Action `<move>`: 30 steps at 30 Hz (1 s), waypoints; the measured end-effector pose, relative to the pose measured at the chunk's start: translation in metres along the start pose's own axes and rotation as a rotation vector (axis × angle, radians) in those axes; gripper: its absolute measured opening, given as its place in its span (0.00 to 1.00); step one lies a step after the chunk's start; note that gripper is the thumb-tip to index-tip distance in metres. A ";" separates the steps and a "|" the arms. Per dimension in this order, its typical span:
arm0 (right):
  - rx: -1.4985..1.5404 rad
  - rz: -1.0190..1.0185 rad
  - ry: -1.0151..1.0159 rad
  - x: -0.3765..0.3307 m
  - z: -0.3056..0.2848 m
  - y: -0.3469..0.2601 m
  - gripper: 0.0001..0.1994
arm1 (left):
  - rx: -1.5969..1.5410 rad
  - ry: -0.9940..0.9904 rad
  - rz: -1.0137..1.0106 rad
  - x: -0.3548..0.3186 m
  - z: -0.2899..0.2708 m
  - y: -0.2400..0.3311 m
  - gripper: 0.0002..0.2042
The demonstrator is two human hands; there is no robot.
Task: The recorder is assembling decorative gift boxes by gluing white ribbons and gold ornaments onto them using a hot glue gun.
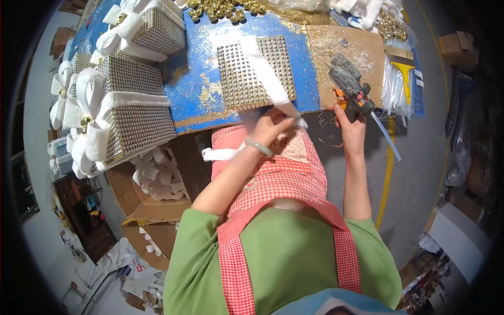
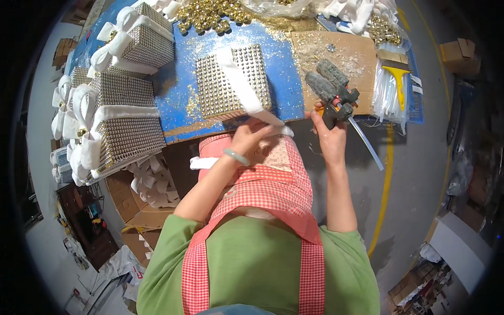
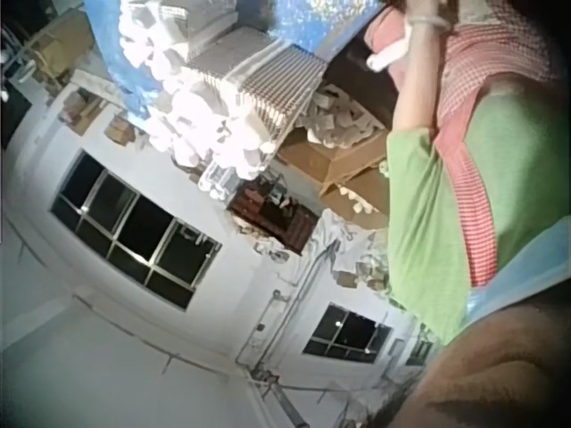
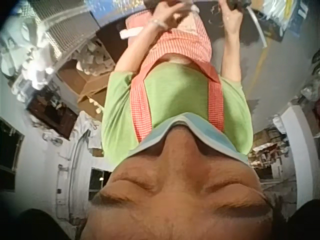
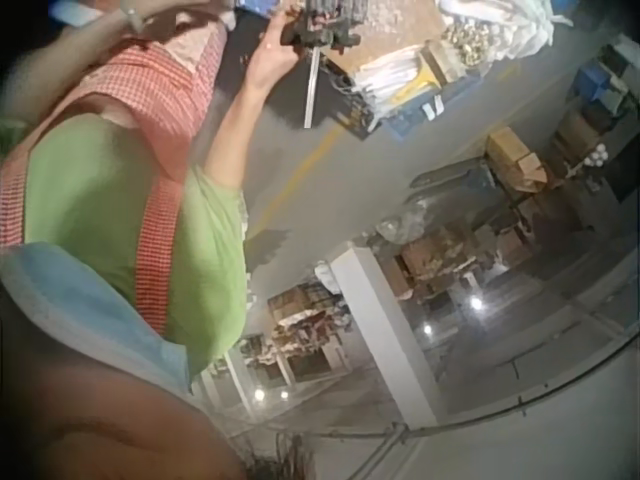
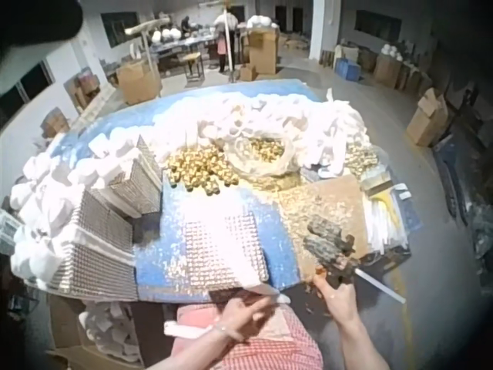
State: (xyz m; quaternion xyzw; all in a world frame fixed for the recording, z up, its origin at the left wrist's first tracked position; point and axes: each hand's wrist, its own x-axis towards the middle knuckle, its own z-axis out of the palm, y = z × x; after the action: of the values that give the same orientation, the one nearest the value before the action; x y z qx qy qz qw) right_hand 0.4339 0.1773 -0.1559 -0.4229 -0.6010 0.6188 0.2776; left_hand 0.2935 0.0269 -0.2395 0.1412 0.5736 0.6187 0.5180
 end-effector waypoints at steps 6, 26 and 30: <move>-0.085 -0.020 0.042 -0.002 -0.028 -0.002 0.09 | 0.186 0.049 0.242 -0.047 0.029 0.053 0.13; -0.335 -0.822 -0.458 0.048 0.049 -0.137 0.15 | 0.651 0.169 0.717 -0.039 -0.020 0.356 0.16; -0.508 -0.950 -0.384 0.048 0.063 -0.166 0.12 | 0.652 0.137 0.778 -0.035 -0.029 0.361 0.17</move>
State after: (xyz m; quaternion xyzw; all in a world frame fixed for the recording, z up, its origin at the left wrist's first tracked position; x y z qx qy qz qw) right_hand 0.3293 0.2062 -0.0072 -0.0397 -0.8946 0.3278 0.3010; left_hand 0.1129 0.0528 0.0748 0.4576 0.6744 0.5624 0.1397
